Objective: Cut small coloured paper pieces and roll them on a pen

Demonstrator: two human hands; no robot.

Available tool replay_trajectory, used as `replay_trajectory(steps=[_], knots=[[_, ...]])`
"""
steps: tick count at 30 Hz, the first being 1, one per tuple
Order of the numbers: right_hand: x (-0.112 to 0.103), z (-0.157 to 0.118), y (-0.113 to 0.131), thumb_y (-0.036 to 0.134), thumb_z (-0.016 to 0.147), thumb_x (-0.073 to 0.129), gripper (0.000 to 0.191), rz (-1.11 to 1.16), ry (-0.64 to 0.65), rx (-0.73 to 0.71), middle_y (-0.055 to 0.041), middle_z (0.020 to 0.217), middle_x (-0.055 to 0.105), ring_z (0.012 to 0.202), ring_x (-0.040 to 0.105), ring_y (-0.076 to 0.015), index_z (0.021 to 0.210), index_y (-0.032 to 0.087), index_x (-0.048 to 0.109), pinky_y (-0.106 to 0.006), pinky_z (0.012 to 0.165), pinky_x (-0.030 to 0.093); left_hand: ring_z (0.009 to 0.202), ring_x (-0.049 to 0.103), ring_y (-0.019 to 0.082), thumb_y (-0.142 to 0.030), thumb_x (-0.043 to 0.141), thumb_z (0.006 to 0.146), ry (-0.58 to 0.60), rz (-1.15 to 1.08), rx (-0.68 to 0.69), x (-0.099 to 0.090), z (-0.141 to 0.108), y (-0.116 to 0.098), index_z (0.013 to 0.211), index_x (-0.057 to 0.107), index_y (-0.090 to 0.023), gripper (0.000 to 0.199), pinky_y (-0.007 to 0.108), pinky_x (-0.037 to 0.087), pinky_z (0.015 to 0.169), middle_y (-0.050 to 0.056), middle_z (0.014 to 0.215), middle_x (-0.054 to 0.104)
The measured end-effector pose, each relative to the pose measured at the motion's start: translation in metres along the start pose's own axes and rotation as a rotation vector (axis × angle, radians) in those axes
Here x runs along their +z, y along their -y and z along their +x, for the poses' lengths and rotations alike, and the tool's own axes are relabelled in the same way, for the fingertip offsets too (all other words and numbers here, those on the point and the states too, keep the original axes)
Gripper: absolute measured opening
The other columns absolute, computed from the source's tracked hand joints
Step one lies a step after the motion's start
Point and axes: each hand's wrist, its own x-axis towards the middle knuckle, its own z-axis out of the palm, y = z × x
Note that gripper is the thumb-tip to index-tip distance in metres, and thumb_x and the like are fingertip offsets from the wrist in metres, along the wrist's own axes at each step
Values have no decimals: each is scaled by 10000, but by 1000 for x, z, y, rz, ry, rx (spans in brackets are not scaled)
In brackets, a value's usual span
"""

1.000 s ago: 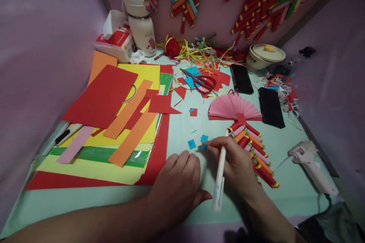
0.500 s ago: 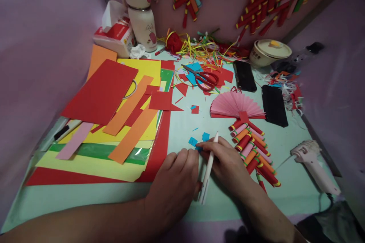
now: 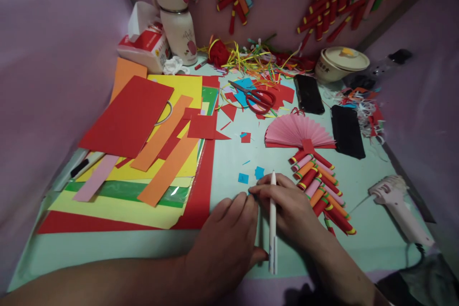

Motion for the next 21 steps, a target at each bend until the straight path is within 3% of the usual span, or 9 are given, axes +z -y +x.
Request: replay_trajectory(steps=[5, 8, 14, 17, 21], knots=[[0, -4, 4, 143, 906, 588, 252, 119, -119, 50, -40, 1096, 695, 1014, 608, -206, 1131, 256, 600, -374, 867, 496, 1240, 460, 261, -620, 537, 862, -13, 20, 5, 4, -3, -3, 1249, 608, -78, 670, 377, 276, 1034, 100, 1283, 638], [-1, -8, 10, 194, 967, 484, 277, 226, -211, 142, -19, 1011, 685, 899, 628, -169, 1213, 276, 581, -330, 801, 501, 1237, 445, 263, -697, 506, 825, -8, 28, -2, 6, -5, -6, 1233, 625, -83, 746, 375, 271, 1039, 96, 1309, 621], [1, -2, 16, 185, 957, 483, 188, 256, -231, 243, 6, 816, 632, 769, 601, -131, 940, 232, 664, -268, 695, 474, 1241, 421, 255, -761, 415, 812, 10, 22, -13, 7, -5, -7, 1293, 578, -76, 852, 380, 264, 1041, 102, 1335, 595], [5, 0, 16, 158, 919, 515, 145, 201, -235, 242, 5, 791, 642, 744, 610, -130, 899, 212, 648, -263, 681, 481, 1253, 408, 256, -769, 378, 819, 3, 27, -18, 5, -5, -5, 1324, 551, -81, 871, 392, 261, 1043, 102, 1352, 583], [12, -3, 16, 165, 889, 543, 81, 145, -304, 277, 35, 680, 590, 595, 559, -113, 827, 218, 549, -241, 555, 444, 1291, 379, 260, -760, 371, 829, -10, 62, -5, 2, -6, -5, 1332, 549, -85, 860, 397, 260, 1054, 106, 1388, 560]])
